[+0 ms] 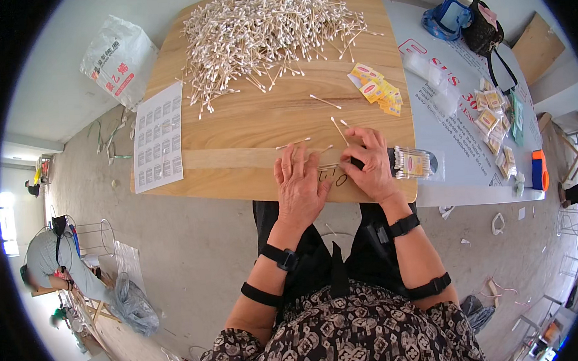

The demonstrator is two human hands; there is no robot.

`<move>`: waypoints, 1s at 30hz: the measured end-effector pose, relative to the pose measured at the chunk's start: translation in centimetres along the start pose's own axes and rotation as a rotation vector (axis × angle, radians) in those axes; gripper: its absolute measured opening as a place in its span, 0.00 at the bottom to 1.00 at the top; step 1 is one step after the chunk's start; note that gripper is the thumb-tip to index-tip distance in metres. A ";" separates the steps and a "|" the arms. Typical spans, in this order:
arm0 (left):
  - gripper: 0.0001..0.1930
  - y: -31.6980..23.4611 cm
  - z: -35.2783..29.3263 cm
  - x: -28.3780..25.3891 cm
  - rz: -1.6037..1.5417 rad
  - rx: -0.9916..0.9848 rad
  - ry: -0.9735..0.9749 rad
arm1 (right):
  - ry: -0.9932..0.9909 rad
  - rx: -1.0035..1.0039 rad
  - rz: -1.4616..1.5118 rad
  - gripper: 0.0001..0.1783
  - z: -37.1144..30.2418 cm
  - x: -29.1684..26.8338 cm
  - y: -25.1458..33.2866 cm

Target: Sorting cotton swabs and placing them into a plastic bag with a label.

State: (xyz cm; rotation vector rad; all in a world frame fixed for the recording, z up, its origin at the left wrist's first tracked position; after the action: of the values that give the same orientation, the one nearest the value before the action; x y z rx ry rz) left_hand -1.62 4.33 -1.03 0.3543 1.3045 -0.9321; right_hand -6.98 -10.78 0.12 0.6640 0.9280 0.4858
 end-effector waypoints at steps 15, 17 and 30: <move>0.34 3.0 0.5 -0.2 0.011 -0.190 -0.138 | -0.152 0.247 -0.160 0.15 1.7 1.1 -2.7; 0.33 3.2 1.0 0.6 -0.036 -0.188 -0.013 | -0.119 0.196 -0.105 0.12 2.2 2.0 -2.7; 0.33 1.2 1.4 0.4 -0.032 0.009 0.030 | -0.071 0.271 0.307 0.11 5.5 2.8 -4.6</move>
State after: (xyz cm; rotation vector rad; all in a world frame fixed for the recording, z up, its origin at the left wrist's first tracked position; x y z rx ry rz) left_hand 0.15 3.93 -1.38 0.3565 1.3369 -0.9631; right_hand -0.36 -13.90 -2.34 1.0730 0.8354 0.6100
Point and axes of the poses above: each hand's wrist, its own z-axis towards the middle knuckle, its own x-axis out of the palm, y = z × x, the point moved 7 cm from there along z, towards the middle knuckle, and after that the axes turned 6 degrees about z, right-handed, at the moved point
